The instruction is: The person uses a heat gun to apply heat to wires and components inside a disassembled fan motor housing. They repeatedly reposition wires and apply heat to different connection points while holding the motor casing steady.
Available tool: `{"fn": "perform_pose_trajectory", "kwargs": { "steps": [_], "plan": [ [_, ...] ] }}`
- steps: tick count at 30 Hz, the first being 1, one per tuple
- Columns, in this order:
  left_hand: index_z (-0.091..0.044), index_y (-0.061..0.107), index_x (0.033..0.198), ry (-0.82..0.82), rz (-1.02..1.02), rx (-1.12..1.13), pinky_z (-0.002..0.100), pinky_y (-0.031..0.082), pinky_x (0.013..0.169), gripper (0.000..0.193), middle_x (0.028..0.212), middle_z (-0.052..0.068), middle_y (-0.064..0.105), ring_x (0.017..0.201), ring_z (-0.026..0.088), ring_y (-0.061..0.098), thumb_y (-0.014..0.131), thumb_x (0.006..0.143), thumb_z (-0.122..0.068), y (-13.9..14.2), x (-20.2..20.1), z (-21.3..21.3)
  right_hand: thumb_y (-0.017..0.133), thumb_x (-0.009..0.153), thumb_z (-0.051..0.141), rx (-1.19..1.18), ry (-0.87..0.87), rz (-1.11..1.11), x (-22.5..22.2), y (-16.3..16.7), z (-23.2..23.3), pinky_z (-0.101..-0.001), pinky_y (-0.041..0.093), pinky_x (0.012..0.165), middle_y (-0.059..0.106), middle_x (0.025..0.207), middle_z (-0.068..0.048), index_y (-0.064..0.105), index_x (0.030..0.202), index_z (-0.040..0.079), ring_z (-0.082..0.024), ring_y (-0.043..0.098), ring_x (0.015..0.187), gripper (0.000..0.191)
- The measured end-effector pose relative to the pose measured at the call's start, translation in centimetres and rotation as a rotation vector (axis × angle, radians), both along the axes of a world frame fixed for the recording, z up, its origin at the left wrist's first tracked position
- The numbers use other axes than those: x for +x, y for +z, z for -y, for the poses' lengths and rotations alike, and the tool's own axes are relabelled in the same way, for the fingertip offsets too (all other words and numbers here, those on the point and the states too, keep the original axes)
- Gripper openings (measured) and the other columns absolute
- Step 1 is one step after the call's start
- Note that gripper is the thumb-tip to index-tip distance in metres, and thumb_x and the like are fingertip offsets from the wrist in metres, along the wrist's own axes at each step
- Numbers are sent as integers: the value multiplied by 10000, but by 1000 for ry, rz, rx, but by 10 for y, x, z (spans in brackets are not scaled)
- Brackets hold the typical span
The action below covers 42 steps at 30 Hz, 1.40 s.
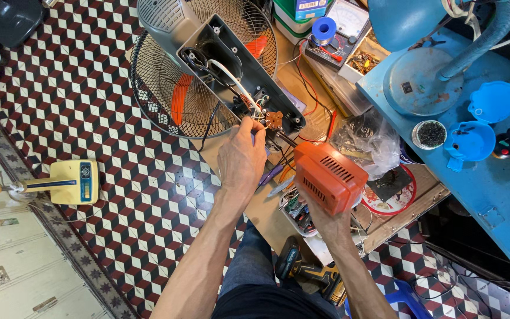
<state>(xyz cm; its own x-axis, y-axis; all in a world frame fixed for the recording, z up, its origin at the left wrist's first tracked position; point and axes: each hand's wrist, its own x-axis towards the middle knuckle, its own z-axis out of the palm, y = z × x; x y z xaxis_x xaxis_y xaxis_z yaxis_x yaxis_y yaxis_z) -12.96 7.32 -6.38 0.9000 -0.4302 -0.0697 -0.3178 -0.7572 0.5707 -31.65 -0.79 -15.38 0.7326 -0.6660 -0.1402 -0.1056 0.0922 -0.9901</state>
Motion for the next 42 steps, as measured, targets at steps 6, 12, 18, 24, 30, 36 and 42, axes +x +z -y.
{"fn": "perform_pose_trajectory", "kwargs": {
  "steps": [6,12,18,24,30,36,42],
  "plan": [
    [-122,539,1106,-4,-42,-116,560,492,706,167,974,161,744,855,426,699,564,1014,-258,-7,5,-5,786,882,139,-86,18,-104,6,5,0,-287,623,618,710,941,-53,652,1219,33,-141,699,726,378],
    [-130,540,1104,1,-73,-100,567,487,693,160,919,168,746,842,434,698,565,1018,-263,-7,6,-6,775,900,153,-122,10,-28,11,14,0,-275,628,594,685,996,-46,640,1237,34,-119,685,764,382],
    [-126,541,1100,-13,-54,-98,561,490,692,156,924,166,746,843,427,700,565,1022,-259,-6,6,-7,775,902,154,-27,-14,-4,14,13,0,-277,620,605,683,975,-52,624,1248,30,-121,680,737,397],
    [-118,543,1096,-14,-80,-111,544,508,692,159,923,159,743,841,411,708,559,1022,-258,-4,7,-8,768,908,136,-25,-6,-44,14,14,0,-274,619,615,688,996,-64,623,1275,30,-128,680,746,409],
    [-114,546,1098,-18,-78,-97,546,504,706,159,959,163,740,863,418,700,567,1020,-251,-3,7,-8,773,887,109,13,-31,27,16,8,-1,-274,617,616,689,1044,-69,579,1309,25,-130,685,751,471],
    [-116,546,1102,-25,-64,-120,550,501,710,160,976,158,741,877,421,698,576,1010,-244,-4,7,-8,781,890,82,23,-23,11,13,4,-1,-271,610,610,693,1035,-82,591,1306,17,-139,685,741,462],
    [-118,554,1079,-32,-45,-111,554,499,703,151,976,157,738,878,423,696,585,1010,-248,-5,7,-9,780,879,97,18,-28,16,15,6,-4,-267,619,615,684,1062,-70,570,1317,30,-130,687,765,491]
  ]
}}
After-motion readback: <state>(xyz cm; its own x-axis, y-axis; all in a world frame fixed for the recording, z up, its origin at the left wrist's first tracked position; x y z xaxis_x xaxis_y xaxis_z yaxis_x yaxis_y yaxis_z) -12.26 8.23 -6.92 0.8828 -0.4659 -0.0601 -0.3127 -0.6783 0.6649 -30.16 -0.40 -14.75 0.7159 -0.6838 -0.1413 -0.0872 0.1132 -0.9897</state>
